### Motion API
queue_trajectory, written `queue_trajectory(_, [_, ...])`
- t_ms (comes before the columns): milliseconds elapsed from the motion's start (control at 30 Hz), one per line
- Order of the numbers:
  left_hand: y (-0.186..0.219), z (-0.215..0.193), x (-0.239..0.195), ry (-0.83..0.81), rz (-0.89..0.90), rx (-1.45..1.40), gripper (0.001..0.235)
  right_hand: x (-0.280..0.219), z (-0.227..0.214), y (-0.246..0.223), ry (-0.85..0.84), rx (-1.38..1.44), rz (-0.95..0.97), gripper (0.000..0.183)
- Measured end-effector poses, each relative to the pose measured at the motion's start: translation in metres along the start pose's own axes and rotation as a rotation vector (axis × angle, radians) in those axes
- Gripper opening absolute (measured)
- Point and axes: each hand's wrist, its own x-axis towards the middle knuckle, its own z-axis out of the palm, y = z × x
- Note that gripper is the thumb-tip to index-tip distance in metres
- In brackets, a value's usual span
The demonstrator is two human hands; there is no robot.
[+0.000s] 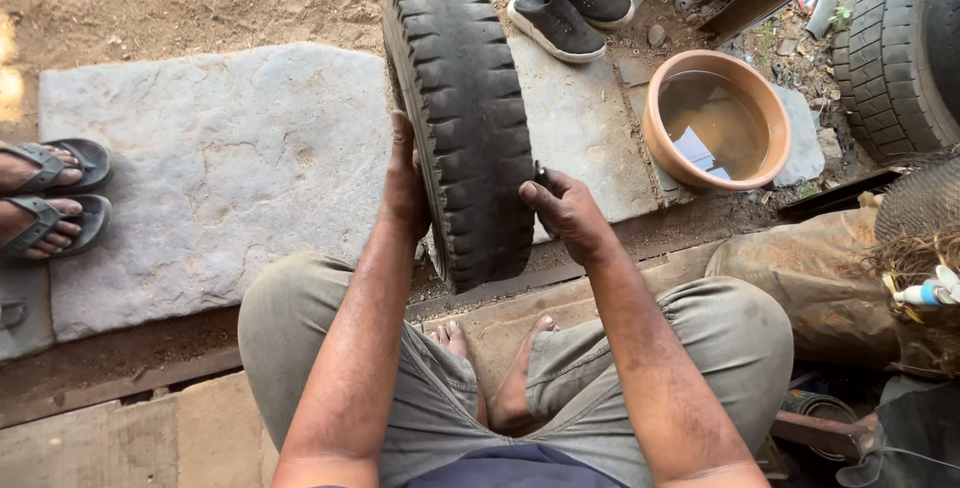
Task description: The person sits on the ground and uses a metal tool to scrape and clean the tread of a motorcycle tire. They rotate the tire to access different sections and repeatedly scrape the rubber surface.
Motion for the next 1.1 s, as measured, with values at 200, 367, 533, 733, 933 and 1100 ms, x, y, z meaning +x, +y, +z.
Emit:
queue_trajectory(200, [-0.006, 0.007, 0.003, -0.054, -0.059, -0.109, 0.113, 0.001, -0.009, 0.021, -0.029, 0.021, 0.010, 0.050])
queue_trajectory(367, [-0.008, 0.006, 0.005, -0.070, -0.011, -0.108, 0.109, -0.010, -0.020, -0.006, -0.041, 0.211, -0.195, 0.055])
queue_trajectory(533, [-0.008, 0.003, 0.015, -0.584, -0.065, -0.699, 0.093, -0.017, 0.001, -0.047, 0.026, 0.165, -0.063, 0.038])
queue_trajectory(733, [0.005, 0.029, 0.016, -0.011, -0.006, -0.102, 0.113, -0.019, -0.017, -0.048, 0.311, 0.017, -0.136, 0.035])
queue_trajectory(933, [0.006, 0.034, 0.010, -0.021, -0.021, -0.082, 0.115, -0.036, -0.028, -0.057, 0.444, -0.134, -0.516, 0.018])
queue_trajectory(1100, [0.007, 0.037, 0.004, -0.046, -0.011, -0.115, 0.114, -0.057, -0.029, -0.082, 0.443, 0.118, -0.544, 0.010])
